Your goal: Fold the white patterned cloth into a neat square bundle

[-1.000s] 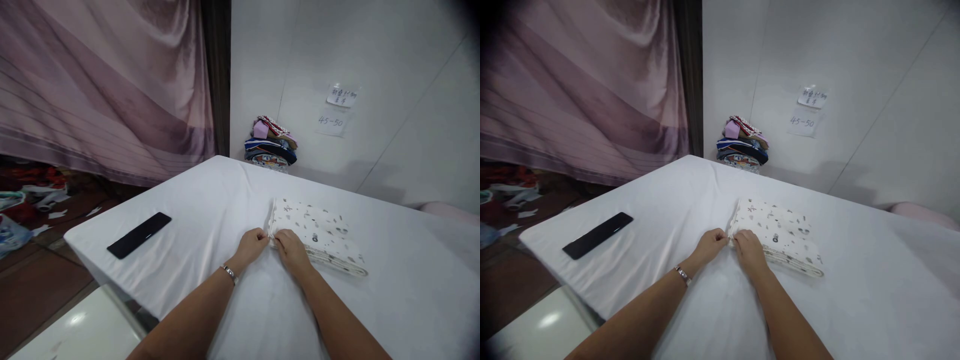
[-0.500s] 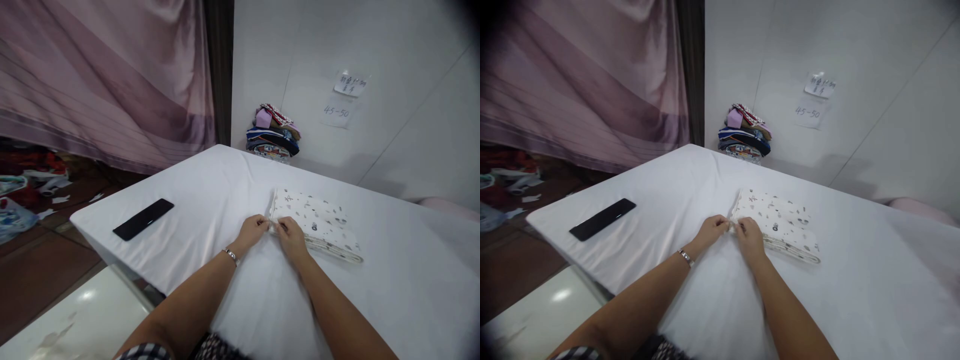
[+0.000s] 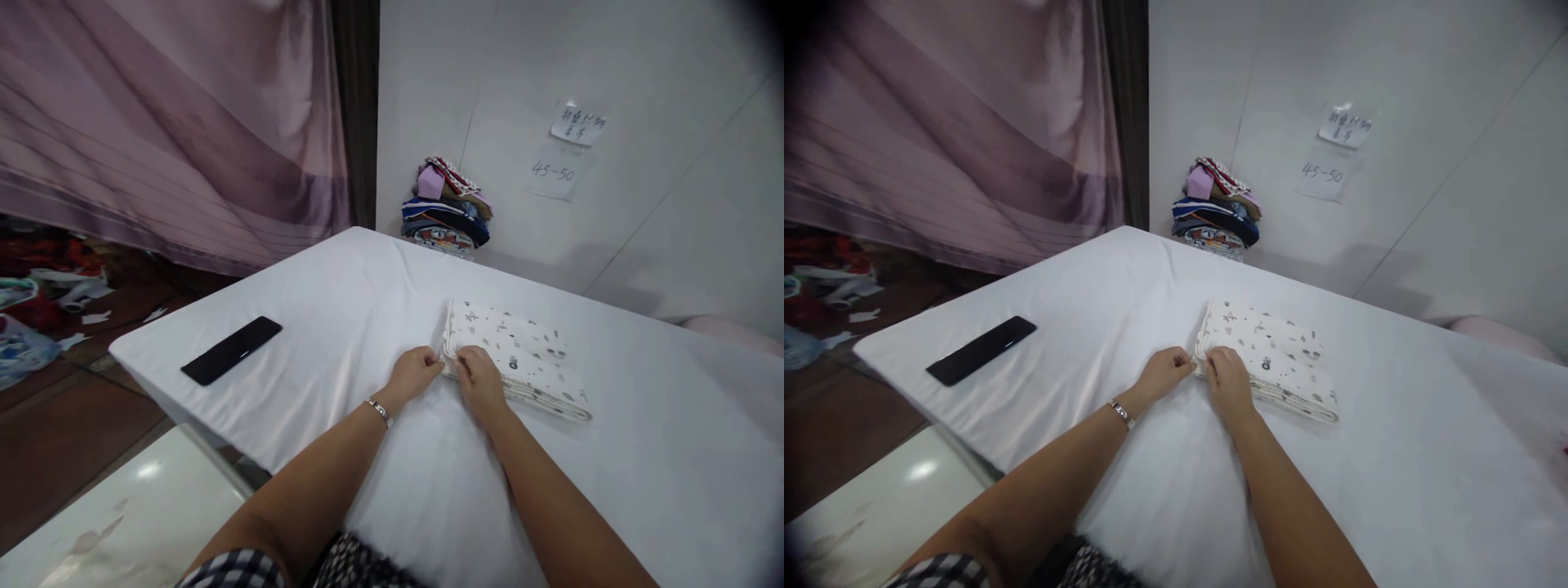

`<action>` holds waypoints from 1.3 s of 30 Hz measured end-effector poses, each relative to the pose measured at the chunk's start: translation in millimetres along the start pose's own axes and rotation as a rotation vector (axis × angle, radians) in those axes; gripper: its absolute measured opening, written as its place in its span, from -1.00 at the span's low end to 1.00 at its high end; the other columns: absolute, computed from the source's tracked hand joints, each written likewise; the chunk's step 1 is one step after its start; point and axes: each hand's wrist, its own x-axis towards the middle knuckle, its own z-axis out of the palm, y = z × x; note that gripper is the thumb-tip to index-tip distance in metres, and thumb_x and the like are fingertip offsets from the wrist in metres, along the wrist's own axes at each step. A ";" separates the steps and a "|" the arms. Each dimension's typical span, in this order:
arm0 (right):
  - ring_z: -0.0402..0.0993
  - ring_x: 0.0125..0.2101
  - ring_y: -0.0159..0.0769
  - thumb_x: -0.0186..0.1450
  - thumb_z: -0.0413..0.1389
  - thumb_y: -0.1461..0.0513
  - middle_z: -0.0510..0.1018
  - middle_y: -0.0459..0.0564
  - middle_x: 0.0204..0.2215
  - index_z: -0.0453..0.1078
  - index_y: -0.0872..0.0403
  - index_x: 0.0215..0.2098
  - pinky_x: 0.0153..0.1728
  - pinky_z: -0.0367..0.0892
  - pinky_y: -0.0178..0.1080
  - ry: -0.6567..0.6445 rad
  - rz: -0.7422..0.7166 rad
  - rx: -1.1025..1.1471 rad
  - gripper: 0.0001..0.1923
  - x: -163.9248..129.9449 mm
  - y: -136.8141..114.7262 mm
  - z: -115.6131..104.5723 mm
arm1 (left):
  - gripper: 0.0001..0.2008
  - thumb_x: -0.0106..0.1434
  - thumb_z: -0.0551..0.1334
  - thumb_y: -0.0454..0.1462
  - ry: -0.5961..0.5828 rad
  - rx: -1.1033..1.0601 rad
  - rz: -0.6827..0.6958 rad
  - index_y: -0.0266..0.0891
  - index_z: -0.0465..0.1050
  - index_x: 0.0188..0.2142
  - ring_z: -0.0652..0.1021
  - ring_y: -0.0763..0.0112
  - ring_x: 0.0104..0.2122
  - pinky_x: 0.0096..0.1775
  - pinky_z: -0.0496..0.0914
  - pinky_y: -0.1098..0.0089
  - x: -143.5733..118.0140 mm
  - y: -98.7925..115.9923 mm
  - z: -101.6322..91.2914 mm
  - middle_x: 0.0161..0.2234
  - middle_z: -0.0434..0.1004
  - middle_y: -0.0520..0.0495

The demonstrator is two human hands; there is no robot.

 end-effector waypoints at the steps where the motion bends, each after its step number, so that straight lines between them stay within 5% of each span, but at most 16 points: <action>1: 0.30 -0.22 -0.20 0.32 -0.08 0.26 0.43 0.07 -0.30 0.30 0.08 -0.28 -0.18 0.24 -0.17 -0.014 -0.021 -0.037 -0.86 0.1 0.3 -0.3 | -0.81 0.08 0.15 -0.17 0.002 -0.013 -0.007 -0.23 0.39 -0.53 0.38 0.49 -0.52 -0.47 0.20 0.48 0.6 -0.7 0.2 -0.56 0.41 0.08; 8: 0.30 -0.25 -0.18 0.30 -0.03 0.25 0.45 0.06 -0.30 0.32 0.08 -0.27 -0.23 0.24 -0.16 -0.156 -0.065 -0.103 -0.89 0.7 0.9 3.7 | -0.86 0.03 0.14 -0.23 0.013 -0.097 -0.046 -0.25 0.37 -0.56 0.37 0.50 -0.51 -0.47 0.20 0.49 2.1 -1.4 -0.3 -0.57 0.40 0.08; 17: 0.31 -0.30 -0.23 0.27 0.01 0.19 0.42 0.00 -0.36 0.31 0.06 -0.32 -0.25 0.23 -0.20 -0.052 0.097 0.029 -0.90 -0.8 2.3 9.2 | -0.80 0.09 0.10 -0.20 -0.087 -0.343 -0.026 -0.28 0.42 -0.48 0.35 0.53 -0.52 -0.44 0.23 0.50 0.9 2.5 -4.2 -0.56 0.38 0.09; 25: 0.28 -0.37 -0.32 0.27 -0.01 0.21 0.36 -0.08 -0.42 0.28 0.04 -0.36 -0.33 0.21 -0.26 0.056 0.157 0.187 -0.91 -0.7 4.0 5.5 | -0.75 0.06 0.21 -0.06 -0.024 0.156 -0.022 -0.20 0.41 -0.49 0.41 0.44 -0.44 -0.41 0.19 0.45 -7.0 16.9 -11.6 -0.45 0.46 0.05; 30: 0.27 -0.37 -0.30 0.28 -0.03 0.22 0.35 -0.06 -0.42 0.27 0.04 -0.35 -0.33 0.22 -0.24 0.044 0.135 0.164 -0.91 -0.3 1.0 3.6 | -0.79 0.06 0.23 -0.11 -0.009 0.251 0.000 -0.20 0.38 -0.50 0.39 0.45 -0.46 -0.44 0.15 0.44 -6.4 18.4 -2.7 -0.47 0.44 0.05; 39: 0.32 -0.24 -0.19 0.32 -0.07 0.24 0.42 0.07 -0.31 0.28 0.06 -0.27 -0.21 0.28 -0.14 -0.001 -0.056 -0.011 -0.88 0.7 -1.6 -1.3 | -0.82 0.03 0.22 -0.17 0.016 -0.160 -0.107 -0.24 0.35 -0.54 0.34 0.51 -0.53 -0.48 0.18 0.48 3.6 5.5 4.8 -0.58 0.36 0.11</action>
